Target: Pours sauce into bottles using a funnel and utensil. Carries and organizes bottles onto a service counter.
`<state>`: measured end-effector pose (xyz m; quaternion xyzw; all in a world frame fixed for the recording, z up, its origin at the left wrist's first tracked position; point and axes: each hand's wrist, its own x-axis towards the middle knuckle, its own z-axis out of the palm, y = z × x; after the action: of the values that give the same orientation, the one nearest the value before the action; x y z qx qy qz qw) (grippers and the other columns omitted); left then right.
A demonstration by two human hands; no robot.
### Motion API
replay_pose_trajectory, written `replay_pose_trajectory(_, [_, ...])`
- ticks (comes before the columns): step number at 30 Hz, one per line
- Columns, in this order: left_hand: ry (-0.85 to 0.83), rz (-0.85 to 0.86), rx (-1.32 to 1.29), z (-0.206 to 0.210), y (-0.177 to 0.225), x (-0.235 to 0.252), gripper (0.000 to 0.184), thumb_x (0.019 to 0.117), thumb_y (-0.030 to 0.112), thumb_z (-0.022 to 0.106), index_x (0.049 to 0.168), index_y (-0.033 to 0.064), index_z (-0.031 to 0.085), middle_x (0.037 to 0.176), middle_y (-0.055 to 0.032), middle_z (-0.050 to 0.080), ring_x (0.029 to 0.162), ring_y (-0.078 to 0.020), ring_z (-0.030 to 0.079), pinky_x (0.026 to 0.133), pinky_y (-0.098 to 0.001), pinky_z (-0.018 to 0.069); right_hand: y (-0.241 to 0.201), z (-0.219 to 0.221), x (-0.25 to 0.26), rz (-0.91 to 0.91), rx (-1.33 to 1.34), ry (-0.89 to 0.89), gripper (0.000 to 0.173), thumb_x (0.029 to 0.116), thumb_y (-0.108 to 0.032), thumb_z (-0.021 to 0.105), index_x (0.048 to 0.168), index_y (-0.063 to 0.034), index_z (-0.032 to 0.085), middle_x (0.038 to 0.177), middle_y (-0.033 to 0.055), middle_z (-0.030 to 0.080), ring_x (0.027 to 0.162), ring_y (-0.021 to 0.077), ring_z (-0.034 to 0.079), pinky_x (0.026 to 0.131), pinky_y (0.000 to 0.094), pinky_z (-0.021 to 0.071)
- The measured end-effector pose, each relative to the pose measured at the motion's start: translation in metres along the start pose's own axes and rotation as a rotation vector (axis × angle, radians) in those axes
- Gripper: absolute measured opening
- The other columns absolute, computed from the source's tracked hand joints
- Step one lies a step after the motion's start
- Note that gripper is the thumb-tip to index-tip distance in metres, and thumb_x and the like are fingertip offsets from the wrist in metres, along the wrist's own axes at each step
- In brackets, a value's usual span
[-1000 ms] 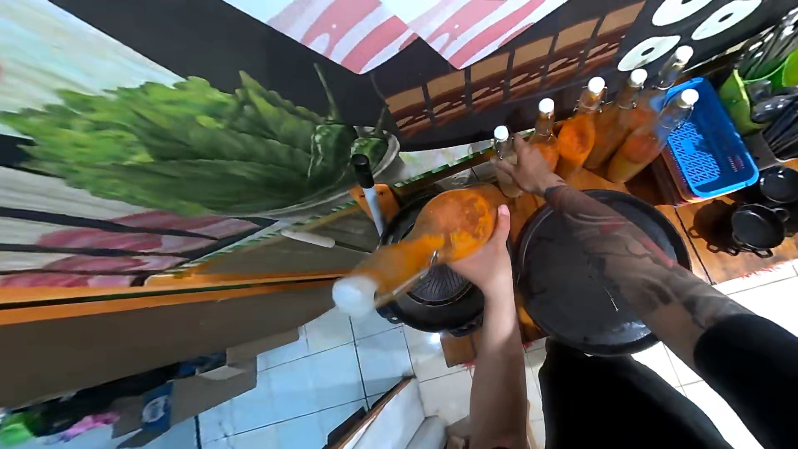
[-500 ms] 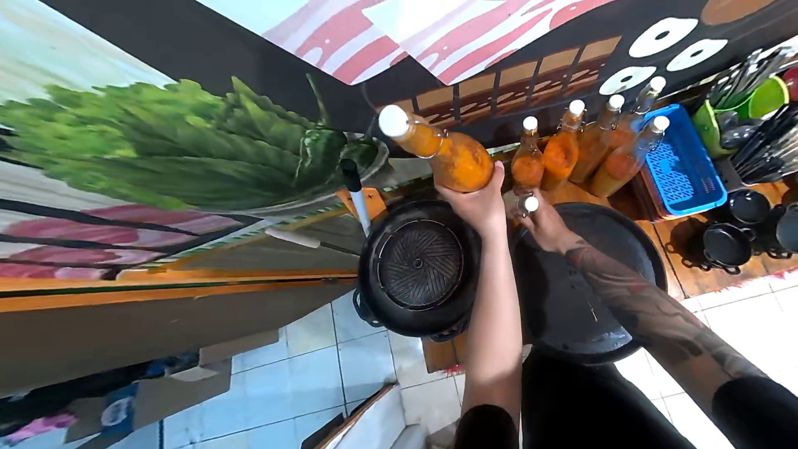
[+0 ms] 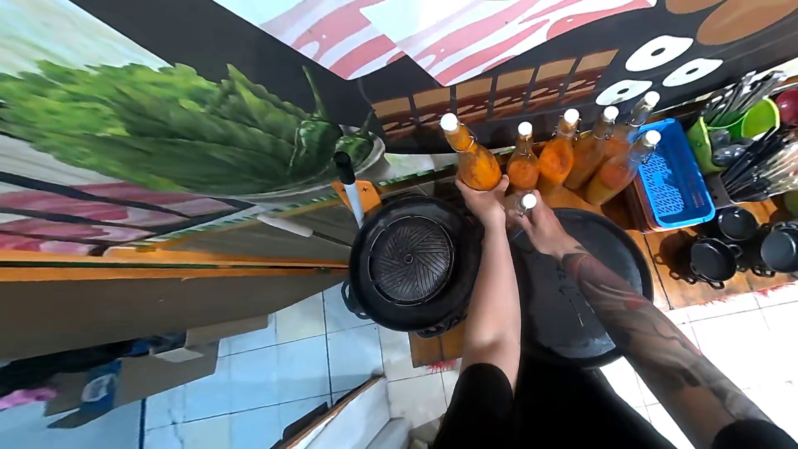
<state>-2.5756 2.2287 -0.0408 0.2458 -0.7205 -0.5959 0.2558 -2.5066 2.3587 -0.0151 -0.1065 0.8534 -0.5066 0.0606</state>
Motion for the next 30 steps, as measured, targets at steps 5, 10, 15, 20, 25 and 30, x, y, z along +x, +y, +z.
replay_pose_trajectory(5, [-0.082, 0.024, 0.140, 0.000, -0.004, 0.005, 0.107, 0.0580, 0.013, 0.098, 0.148, 0.0049, 0.040, 0.134, -0.0179, 0.061, 0.122, -0.0249, 0.062, 0.104, -0.0418, 0.0536, -0.011, -0.005, 0.000, 0.083, -0.047, -0.016, 0.051, 0.1037, -0.034, 0.061, 0.142, -0.0071, 0.041, 0.115, 0.0171, 0.067, 0.102, 0.0295, 0.070, 0.091, 0.0527, 0.0577])
replay_pose_trajectory(10, [-0.134, -0.020, 0.122, 0.004, -0.025, 0.014, 0.114, 0.0519, 0.014, 0.100, 0.147, 0.0054, 0.038, 0.135, -0.0178, 0.061, 0.123, -0.0244, 0.062, 0.105, -0.0406, 0.0533, -0.012, -0.003, 0.002, 0.105, -0.045, -0.007, 0.049, 0.1034, -0.033, 0.062, 0.142, -0.0090, 0.042, 0.115, 0.0165, 0.067, 0.101, 0.0301, 0.070, 0.088, 0.0528, 0.0585])
replay_pose_trajectory(15, [-0.142, -0.058, 0.057, 0.011, -0.046, 0.016, 0.119, 0.0508, 0.006, 0.098, 0.150, 0.0026, 0.033, 0.137, -0.0207, 0.058, 0.125, -0.0252, 0.060, 0.105, -0.0392, 0.0536, -0.003, -0.004, 0.008, 0.102, 0.015, 0.009, 0.053, 0.1022, -0.034, 0.064, 0.142, -0.0042, 0.045, 0.124, 0.0178, 0.065, 0.110, 0.0269, 0.068, 0.098, 0.0467, 0.0562])
replay_pose_trajectory(20, [-0.190, -0.028, -0.050, 0.012, -0.060, 0.017, 0.118, 0.0497, 0.002, 0.096, 0.148, 0.0008, 0.032, 0.139, -0.0218, 0.054, 0.126, -0.0250, 0.059, 0.106, -0.0376, 0.0530, -0.003, -0.007, 0.008, 0.110, 0.002, 0.003, 0.053, 0.1023, -0.035, 0.063, 0.140, -0.0036, 0.045, 0.121, 0.0179, 0.065, 0.109, 0.0275, 0.068, 0.097, 0.0472, 0.0562])
replay_pose_trajectory(25, [-0.206, -0.060, -0.041, 0.014, -0.070, 0.018, 0.115, 0.0517, -0.002, 0.094, 0.148, 0.0013, 0.032, 0.139, -0.0221, 0.054, 0.126, -0.0262, 0.058, 0.105, -0.0383, 0.0535, -0.005, -0.008, 0.008, 0.143, 0.026, -0.029, 0.055, 0.1023, -0.035, 0.063, 0.142, -0.0042, 0.043, 0.125, 0.0176, 0.065, 0.113, 0.0268, 0.067, 0.100, 0.0467, 0.0554])
replay_pose_trajectory(30, [-0.229, -0.125, -0.093, 0.014, -0.066, 0.018, 0.122, 0.0476, -0.005, 0.094, 0.150, 0.0018, 0.027, 0.140, -0.0229, 0.052, 0.127, -0.0267, 0.057, 0.105, -0.0373, 0.0531, -0.006, -0.010, 0.008, 0.186, 0.042, -0.049, 0.058, 0.1016, -0.036, 0.065, 0.145, -0.0049, 0.041, 0.128, 0.0172, 0.064, 0.117, 0.0264, 0.066, 0.103, 0.0461, 0.0539])
